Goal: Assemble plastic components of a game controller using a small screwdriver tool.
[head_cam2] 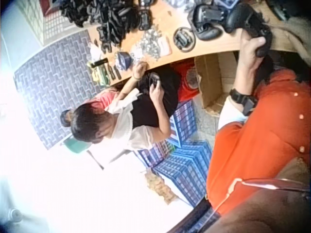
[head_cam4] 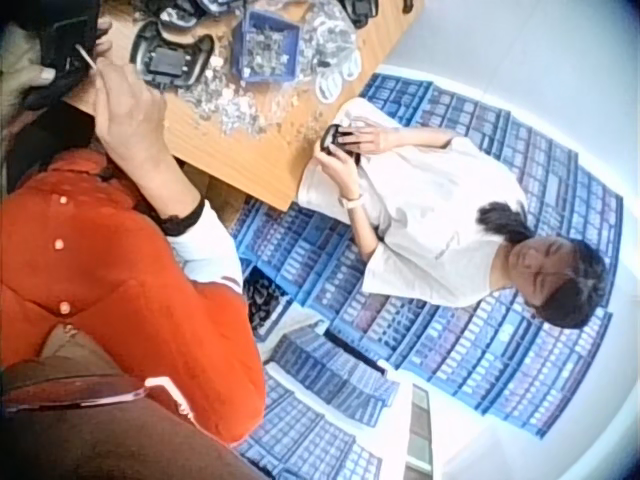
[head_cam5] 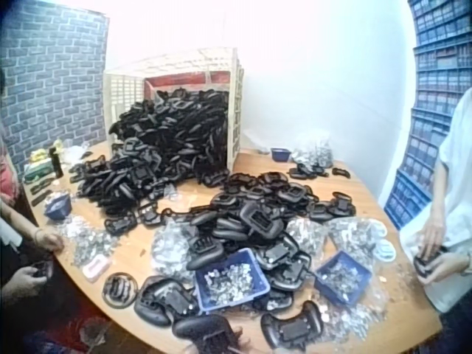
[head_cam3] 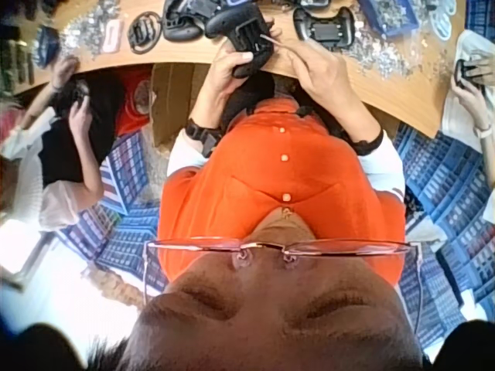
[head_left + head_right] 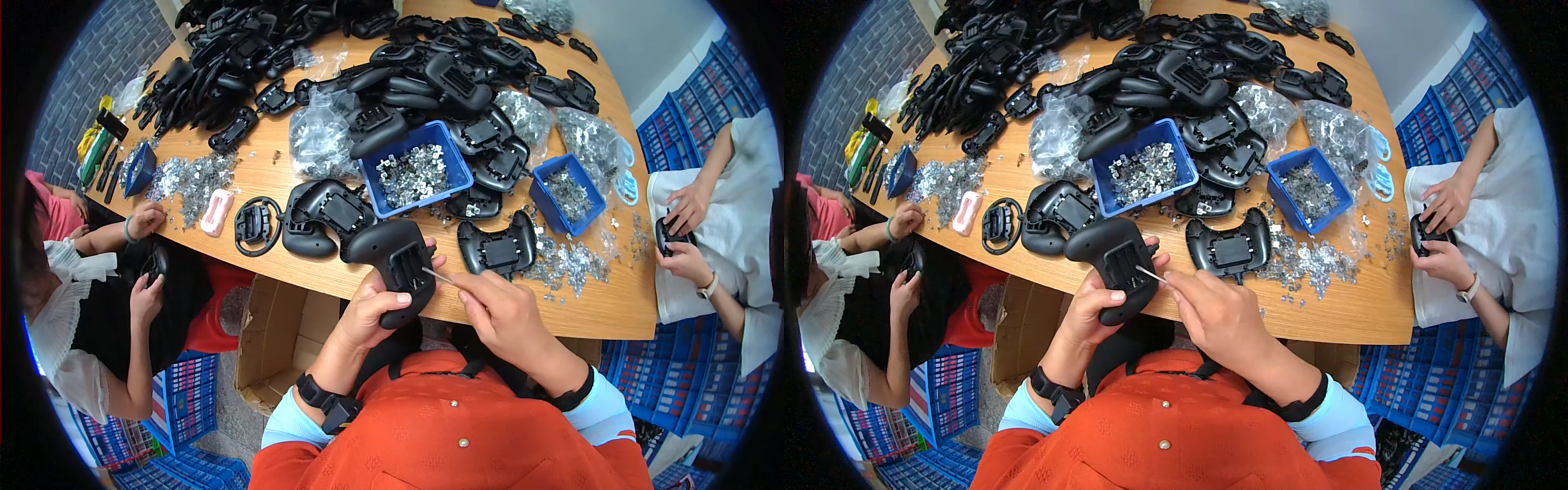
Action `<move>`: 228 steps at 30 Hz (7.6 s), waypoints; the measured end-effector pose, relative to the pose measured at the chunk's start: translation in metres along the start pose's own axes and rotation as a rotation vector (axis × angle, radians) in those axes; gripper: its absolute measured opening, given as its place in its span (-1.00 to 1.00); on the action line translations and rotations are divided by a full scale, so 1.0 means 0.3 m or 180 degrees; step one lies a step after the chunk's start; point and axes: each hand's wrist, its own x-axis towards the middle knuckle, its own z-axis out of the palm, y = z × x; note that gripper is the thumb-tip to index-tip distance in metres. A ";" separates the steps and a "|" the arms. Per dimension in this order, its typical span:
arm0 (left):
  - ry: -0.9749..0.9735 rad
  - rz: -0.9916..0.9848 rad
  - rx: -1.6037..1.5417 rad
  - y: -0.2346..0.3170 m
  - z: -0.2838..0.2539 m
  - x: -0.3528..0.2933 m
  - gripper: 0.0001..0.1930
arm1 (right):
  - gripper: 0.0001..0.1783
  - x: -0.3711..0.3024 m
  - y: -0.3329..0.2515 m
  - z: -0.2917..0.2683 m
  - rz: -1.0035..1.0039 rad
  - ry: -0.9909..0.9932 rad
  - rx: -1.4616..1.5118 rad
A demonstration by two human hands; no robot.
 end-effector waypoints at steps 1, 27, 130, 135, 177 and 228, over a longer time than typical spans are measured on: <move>0.0005 0.0014 0.0109 -0.002 0.000 0.002 -0.15 | -0.68 0.005 0.004 0.013 0.0094 0.0230 0.0345; 0.0335 -0.0837 0.2397 0.007 -0.005 -0.012 -0.45 | -0.89 0.106 0.072 0.001 -0.0398 -0.0968 0.0700; 0.0462 -0.0200 -0.0127 -0.051 -0.048 -0.078 -0.20 | -0.48 -0.096 0.078 0.024 -0.1462 0.0168 -0.0643; 0.0597 -0.0362 0.0304 0.004 -0.008 -0.062 -0.38 | -0.54 -0.109 0.092 0.039 -0.1427 -0.0137 -0.0671; 0.1096 0.1014 0.4036 -0.006 0.017 -0.049 -0.57 | -0.87 0.161 -0.020 -0.077 -0.0244 -0.1375 -0.0466; 0.0888 0.0704 0.3809 0.023 -0.002 -0.056 -0.53 | -0.91 0.137 -0.044 -0.037 -0.0114 -0.1108 -0.0164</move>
